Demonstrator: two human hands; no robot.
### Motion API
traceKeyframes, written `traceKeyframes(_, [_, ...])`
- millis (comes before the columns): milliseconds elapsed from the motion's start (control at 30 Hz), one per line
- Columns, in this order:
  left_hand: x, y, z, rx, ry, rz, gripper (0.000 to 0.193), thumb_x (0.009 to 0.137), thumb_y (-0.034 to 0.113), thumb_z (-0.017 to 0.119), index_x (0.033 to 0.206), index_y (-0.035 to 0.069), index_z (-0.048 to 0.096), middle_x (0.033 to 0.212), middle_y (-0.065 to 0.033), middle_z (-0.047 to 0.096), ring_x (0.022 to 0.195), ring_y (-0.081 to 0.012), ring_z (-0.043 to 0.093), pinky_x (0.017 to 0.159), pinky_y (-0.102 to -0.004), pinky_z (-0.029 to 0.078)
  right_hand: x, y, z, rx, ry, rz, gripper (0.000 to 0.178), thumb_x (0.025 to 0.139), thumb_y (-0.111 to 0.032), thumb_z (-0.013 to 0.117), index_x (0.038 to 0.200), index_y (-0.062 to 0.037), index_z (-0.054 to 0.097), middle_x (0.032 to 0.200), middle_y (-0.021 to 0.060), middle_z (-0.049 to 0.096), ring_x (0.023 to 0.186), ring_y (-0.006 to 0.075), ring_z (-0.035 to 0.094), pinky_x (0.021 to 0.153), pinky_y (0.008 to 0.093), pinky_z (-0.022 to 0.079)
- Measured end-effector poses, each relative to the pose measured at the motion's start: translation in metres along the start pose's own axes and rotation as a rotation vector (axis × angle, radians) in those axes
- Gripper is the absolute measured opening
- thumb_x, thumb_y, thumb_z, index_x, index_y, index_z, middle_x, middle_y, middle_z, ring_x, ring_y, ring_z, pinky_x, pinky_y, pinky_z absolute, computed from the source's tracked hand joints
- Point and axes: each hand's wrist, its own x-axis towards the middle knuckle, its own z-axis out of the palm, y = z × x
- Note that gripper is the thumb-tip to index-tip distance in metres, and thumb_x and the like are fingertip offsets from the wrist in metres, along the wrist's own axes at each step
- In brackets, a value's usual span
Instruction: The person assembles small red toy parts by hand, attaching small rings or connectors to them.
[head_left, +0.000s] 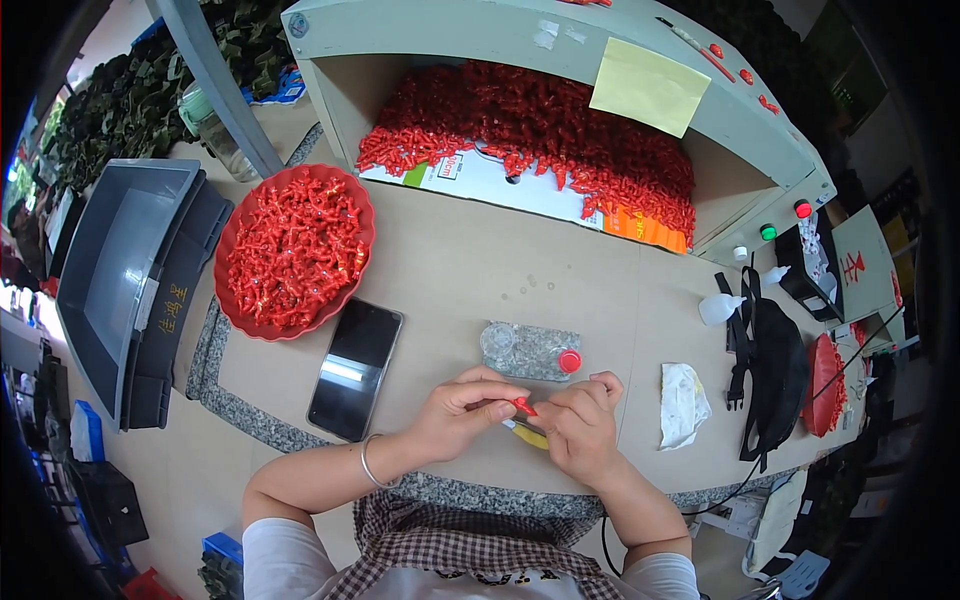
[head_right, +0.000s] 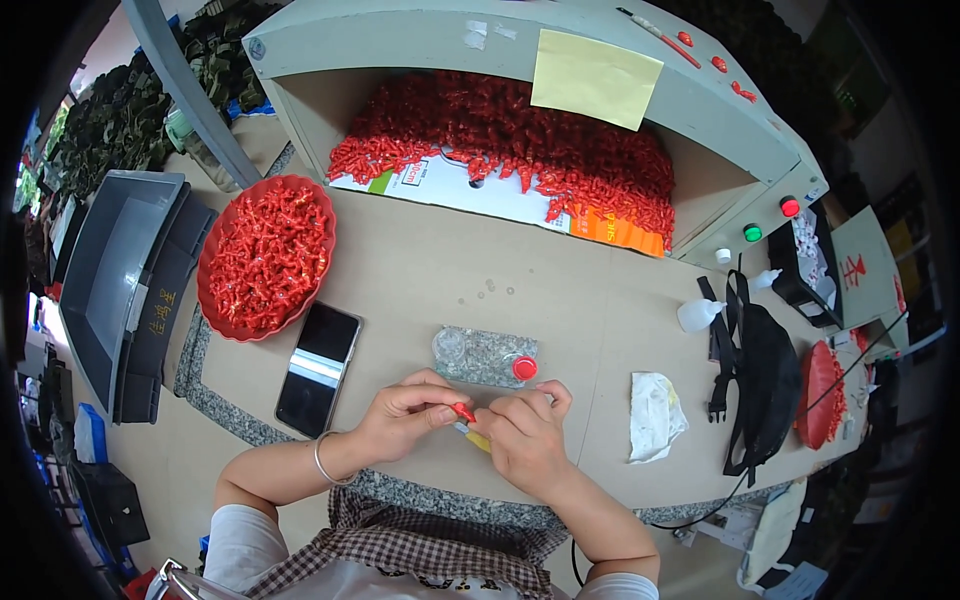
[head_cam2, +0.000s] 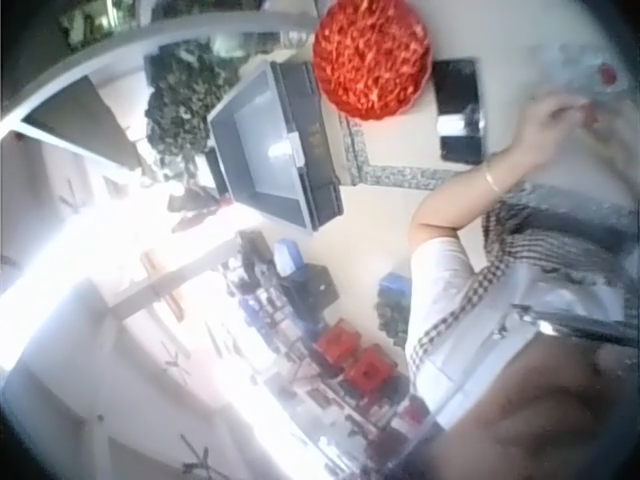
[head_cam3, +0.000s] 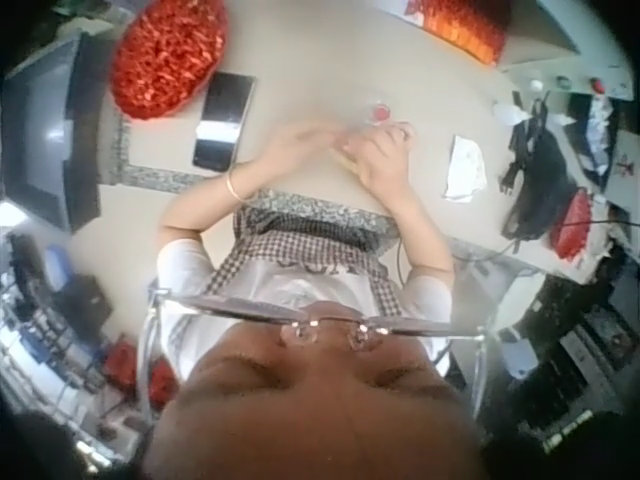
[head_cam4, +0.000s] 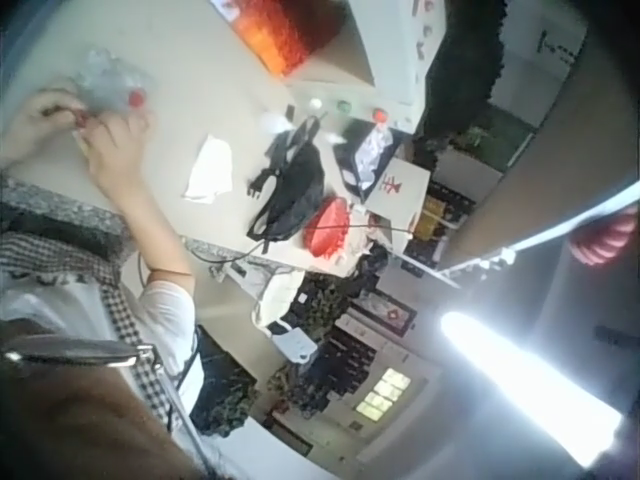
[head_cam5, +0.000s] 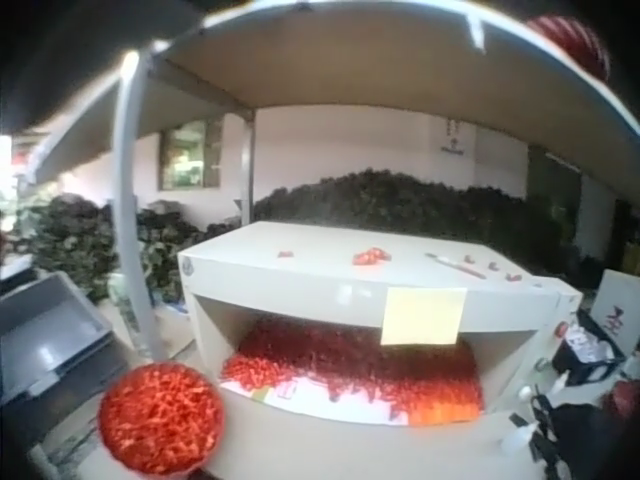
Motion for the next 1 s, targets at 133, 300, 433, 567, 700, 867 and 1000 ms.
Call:
traceKeyframes(133, [0.0005, 0.0007, 0.0018, -0.002, -0.005, 0.052, 0.021, 0.084, 0.003, 0.058, 0.105, 0.004, 0.063, 0.093, -0.003, 0.054, 0.083, -0.0094, 0.051, 0.072, -0.0208, 0.043, -0.001, 0.0003, -0.0004, 0.03, 0.013, 0.007, 0.014, 0.068, -0.013, 0.07, 0.078, -0.0109, 0.061, 0.077, -0.0001, 0.052, 0.071, 0.018, 0.048, 0.075, 0.0375, 0.031])
traceKeyframes(300, [0.0002, -0.0007, 0.0026, -0.017, 0.008, 0.004, 0.022, 0.085, 0.003, 0.058, 0.107, 0.004, 0.062, 0.095, -0.0028, 0.053, 0.085, -0.0089, 0.051, 0.074, -0.0211, 0.043, 0.0004, -0.0017, 0.0012, 0.091, 0.007, 0.097, 0.008, 0.071, -0.012, 0.067, 0.075, -0.011, 0.061, 0.075, -0.0004, 0.053, 0.074, 0.0173, 0.048, 0.079, 0.0379, 0.028])
traceKeyframes(433, [-0.0003, -0.0025, 0.0023, -0.06, 0.024, -0.086, 0.023, 0.086, 0.005, 0.057, 0.108, 0.005, 0.061, 0.097, -0.0023, 0.052, 0.087, -0.0084, 0.051, 0.077, -0.0211, 0.043, 0.0028, -0.0031, 0.0013, 0.088, -0.032, 0.131, 0.007, 0.072, -0.013, 0.067, 0.075, -0.0106, 0.061, 0.075, -0.0002, 0.053, 0.073, 0.0177, 0.048, 0.079, 0.0376, 0.028])
traceKeyframes(567, [-0.0001, -0.0019, 0.003, -0.053, 0.032, -0.126, 0.023, 0.086, 0.006, 0.057, 0.109, 0.005, 0.061, 0.097, -0.0022, 0.052, 0.087, -0.008, 0.051, 0.078, -0.0211, 0.042, 0.0035, -0.0028, 0.0014, 0.094, -0.04, 0.149, 0.006, 0.073, -0.013, 0.066, 0.075, -0.0105, 0.061, 0.075, -0.0001, 0.053, 0.074, 0.0179, 0.048, 0.079, 0.0374, 0.027])
traceKeyframes(700, [-0.0008, -0.0036, 0.0024, -0.087, 0.04, -0.126, 0.023, 0.086, 0.006, 0.057, 0.108, 0.006, 0.061, 0.096, -0.0019, 0.053, 0.087, -0.0077, 0.05, 0.077, -0.021, 0.042, 0.0044, -0.0029, 0.002, 0.098, -0.055, 0.155, 0.007, 0.073, -0.013, 0.066, 0.076, -0.0104, 0.061, 0.075, 0.0001, 0.053, 0.074, 0.0182, 0.048, 0.079, 0.0371, 0.027])
traceKeyframes(867, [-0.0013, -0.0055, 0.0027, -0.088, 0.048, -0.126, 0.022, 0.086, 0.007, 0.058, 0.108, 0.006, 0.061, 0.095, -0.0015, 0.053, 0.086, -0.0075, 0.05, 0.076, -0.0209, 0.042, 0.0046, -0.0026, 0.0019, 0.098, -0.062, 0.153, 0.007, 0.073, -0.013, 0.066, 0.076, -0.0104, 0.061, 0.075, 0.0004, 0.054, 0.075, 0.0184, 0.049, 0.079, 0.0368, 0.028])
traceKeyframes(1000, [-0.0004, -0.0051, 0.0028, -0.099, 0.05, -0.128, 0.022, 0.086, 0.007, 0.058, 0.108, 0.006, 0.061, 0.095, -0.0015, 0.053, 0.086, -0.0075, 0.05, 0.076, -0.0209, 0.042, 0.005, -0.0016, 0.0024, 0.112, -0.061, 0.161, 0.007, 0.073, -0.012, 0.066, 0.076, -0.0103, 0.06, 0.075, 0.0007, 0.054, 0.075, 0.0186, 0.049, 0.079, 0.0365, 0.028])
